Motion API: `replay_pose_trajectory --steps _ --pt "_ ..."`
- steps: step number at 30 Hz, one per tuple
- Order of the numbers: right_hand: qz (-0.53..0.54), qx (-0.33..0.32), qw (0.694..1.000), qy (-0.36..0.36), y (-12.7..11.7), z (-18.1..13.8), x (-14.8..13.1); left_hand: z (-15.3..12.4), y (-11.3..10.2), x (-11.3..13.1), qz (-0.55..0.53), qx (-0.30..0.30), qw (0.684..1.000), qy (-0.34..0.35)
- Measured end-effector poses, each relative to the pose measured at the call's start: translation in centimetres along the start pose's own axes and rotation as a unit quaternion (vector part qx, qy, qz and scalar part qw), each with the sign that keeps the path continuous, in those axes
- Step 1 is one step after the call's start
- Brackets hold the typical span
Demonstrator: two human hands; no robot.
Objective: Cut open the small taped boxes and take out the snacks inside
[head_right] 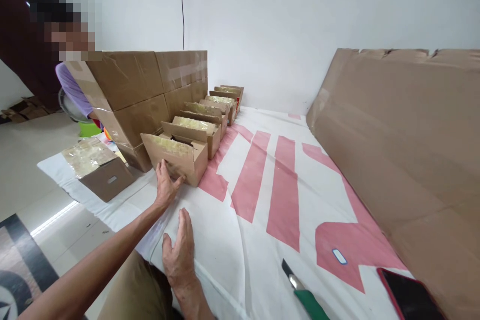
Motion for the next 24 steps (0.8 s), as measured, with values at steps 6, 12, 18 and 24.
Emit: replay_pose_trajectory --steps 6,12,18,24 --pt "0.004 -0.011 1.0 0.002 -0.4 0.8 -0.7 0.9 0.9 0.4 0.002 -0.035 0.999 0.006" --pt "-0.009 -0.028 0.999 0.012 -0.9 1.4 -0.8 -4.2 -8.8 2.2 0.022 -0.051 0.982 0.181" --pt "0.003 -0.123 0.992 0.037 3.3 3.2 -3.9 2.2 -29.0 -4.1 0.051 0.219 0.969 0.099" --pt "0.021 -0.225 0.974 0.029 14.2 9.0 -9.1 12.6 -30.6 -17.3 -0.144 0.194 0.949 -0.202"
Point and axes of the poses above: each hand's wrist, its own z-axis towards the middle knuckle, its own y-axis out of the palm, x = y × z, the point moved 10 cm from there along z, towards the middle knuckle, and after that the axes turned 8 degrees about z, right-handed, at the moved point
